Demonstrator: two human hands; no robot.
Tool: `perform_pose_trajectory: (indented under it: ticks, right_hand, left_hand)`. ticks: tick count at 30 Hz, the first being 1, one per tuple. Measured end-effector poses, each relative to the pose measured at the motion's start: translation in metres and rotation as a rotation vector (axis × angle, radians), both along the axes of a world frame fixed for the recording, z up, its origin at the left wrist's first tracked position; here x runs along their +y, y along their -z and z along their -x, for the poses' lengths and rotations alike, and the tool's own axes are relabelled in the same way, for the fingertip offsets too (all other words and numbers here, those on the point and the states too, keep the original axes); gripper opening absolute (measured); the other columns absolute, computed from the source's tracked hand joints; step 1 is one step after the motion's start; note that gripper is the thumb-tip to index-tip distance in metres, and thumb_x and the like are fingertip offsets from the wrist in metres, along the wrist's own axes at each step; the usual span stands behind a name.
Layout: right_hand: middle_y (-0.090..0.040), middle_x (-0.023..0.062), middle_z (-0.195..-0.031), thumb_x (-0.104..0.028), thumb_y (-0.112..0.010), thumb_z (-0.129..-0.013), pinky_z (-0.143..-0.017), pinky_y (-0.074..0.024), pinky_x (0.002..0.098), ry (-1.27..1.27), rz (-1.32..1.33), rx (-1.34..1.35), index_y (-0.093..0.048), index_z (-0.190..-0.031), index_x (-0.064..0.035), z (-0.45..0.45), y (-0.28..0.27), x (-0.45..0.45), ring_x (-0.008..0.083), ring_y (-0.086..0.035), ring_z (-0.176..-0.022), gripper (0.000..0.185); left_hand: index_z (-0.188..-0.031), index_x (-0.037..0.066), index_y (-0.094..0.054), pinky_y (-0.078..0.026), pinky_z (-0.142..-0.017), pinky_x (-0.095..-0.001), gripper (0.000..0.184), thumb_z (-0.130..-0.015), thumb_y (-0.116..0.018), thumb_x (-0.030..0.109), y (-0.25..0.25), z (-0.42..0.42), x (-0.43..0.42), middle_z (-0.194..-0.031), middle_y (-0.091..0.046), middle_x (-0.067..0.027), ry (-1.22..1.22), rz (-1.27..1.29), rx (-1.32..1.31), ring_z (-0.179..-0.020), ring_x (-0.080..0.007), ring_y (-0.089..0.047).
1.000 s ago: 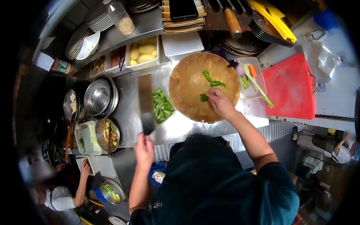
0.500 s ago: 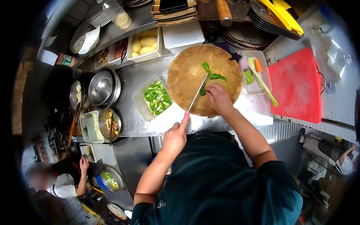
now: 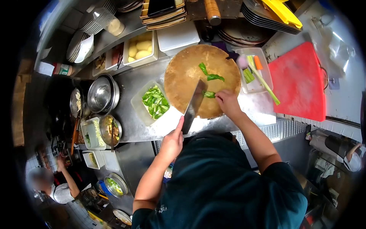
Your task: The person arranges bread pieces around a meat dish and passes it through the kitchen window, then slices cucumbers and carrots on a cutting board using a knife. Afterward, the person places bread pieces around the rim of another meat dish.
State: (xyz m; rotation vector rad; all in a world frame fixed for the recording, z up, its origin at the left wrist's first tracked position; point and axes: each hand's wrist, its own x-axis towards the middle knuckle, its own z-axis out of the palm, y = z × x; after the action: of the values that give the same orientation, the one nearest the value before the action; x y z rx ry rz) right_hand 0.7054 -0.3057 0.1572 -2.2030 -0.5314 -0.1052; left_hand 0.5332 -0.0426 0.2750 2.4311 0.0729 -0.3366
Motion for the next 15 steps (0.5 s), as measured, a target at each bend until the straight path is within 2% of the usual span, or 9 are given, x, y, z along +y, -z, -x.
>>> perform_pose_trajectory:
  ticks: [2, 3, 6, 9, 12, 15]
  right_hand:
    - [-0.071, 0.0135, -0.092, -0.003, -0.074, -0.083, -0.082, -0.055, 0.0444, -0.001, 0.004, -0.019, -0.074, -0.09, -0.0038, 0.001, 0.0, 0.001, 0.0359, -0.068, -0.089, 0.007]
    - [-0.071, 0.0133, -0.092, -0.003, -0.074, -0.084, -0.082, -0.0551, 0.0444, -0.003, 0.01, -0.029, -0.074, -0.09, -0.004, 0.001, 0.001, 0.002, 0.0358, -0.068, -0.09, 0.007]
    - [-0.072, 0.013, -0.092, -0.004, -0.074, -0.085, -0.082, -0.0552, 0.0443, -0.017, 0.007, -0.063, -0.074, -0.091, -0.0041, 0.0, 0.005, 0.001, 0.0357, -0.068, -0.09, 0.006]
    - [-0.072, 0.0129, -0.092, -0.004, -0.074, -0.085, -0.082, -0.0553, 0.0443, -0.03, 0.008, -0.071, -0.073, -0.091, -0.0037, 0.0, 0.007, 0.003, 0.0357, -0.068, -0.089, 0.005]
    - [-0.072, 0.0129, -0.092, -0.004, -0.074, -0.085, -0.082, -0.0554, 0.0442, -0.035, 0.046, -0.055, -0.073, -0.09, -0.0035, -0.003, 0.004, 0.005, 0.0354, -0.068, -0.089, 0.005]
    - [-0.072, 0.0134, -0.094, -0.005, -0.074, -0.085, -0.084, -0.0551, 0.0444, -0.046, 0.05, -0.008, -0.072, -0.093, -0.0031, -0.012, -0.001, 0.001, 0.0359, -0.068, -0.091, 0.008]
  left_hand:
    - [-0.165, 0.02, -0.033, -0.056, -0.08, -0.0511, 0.074, -0.098, -0.06, 0.002, -0.004, -0.007, -0.002, -0.09, -0.07, -0.0277, -0.057, 0.128, 0.056, -0.086, -0.0458, -0.071]
    - [-0.166, 0.022, -0.031, -0.057, -0.083, -0.0474, 0.072, -0.102, -0.058, 0.005, -0.004, -0.009, -0.001, -0.09, -0.07, -0.0283, -0.087, 0.154, 0.142, -0.085, -0.0466, -0.07]
    - [-0.167, 0.025, -0.031, -0.056, -0.081, -0.0424, 0.072, -0.103, -0.059, 0.006, 0.011, -0.009, 0.004, -0.084, -0.068, -0.0277, -0.158, 0.285, 0.218, -0.078, -0.0435, -0.07]
    - [-0.167, 0.026, -0.03, -0.055, -0.076, -0.0388, 0.071, -0.104, -0.058, 0.007, 0.03, -0.014, -0.006, -0.079, -0.066, -0.0254, -0.104, 0.219, 0.255, -0.073, -0.04, -0.068]
    - [-0.167, 0.026, -0.03, -0.053, -0.072, -0.0378, 0.072, -0.104, -0.059, 0.007, 0.046, -0.013, 0.002, -0.077, -0.066, -0.0248, -0.125, 0.296, 0.206, -0.07, -0.0402, -0.066]
    - [-0.166, 0.024, -0.032, -0.056, -0.078, -0.0449, 0.073, -0.101, -0.06, 0.004, 0.037, -0.004, 0.009, -0.084, -0.068, -0.0255, -0.037, 0.114, -0.011, -0.075, -0.0439, -0.068]
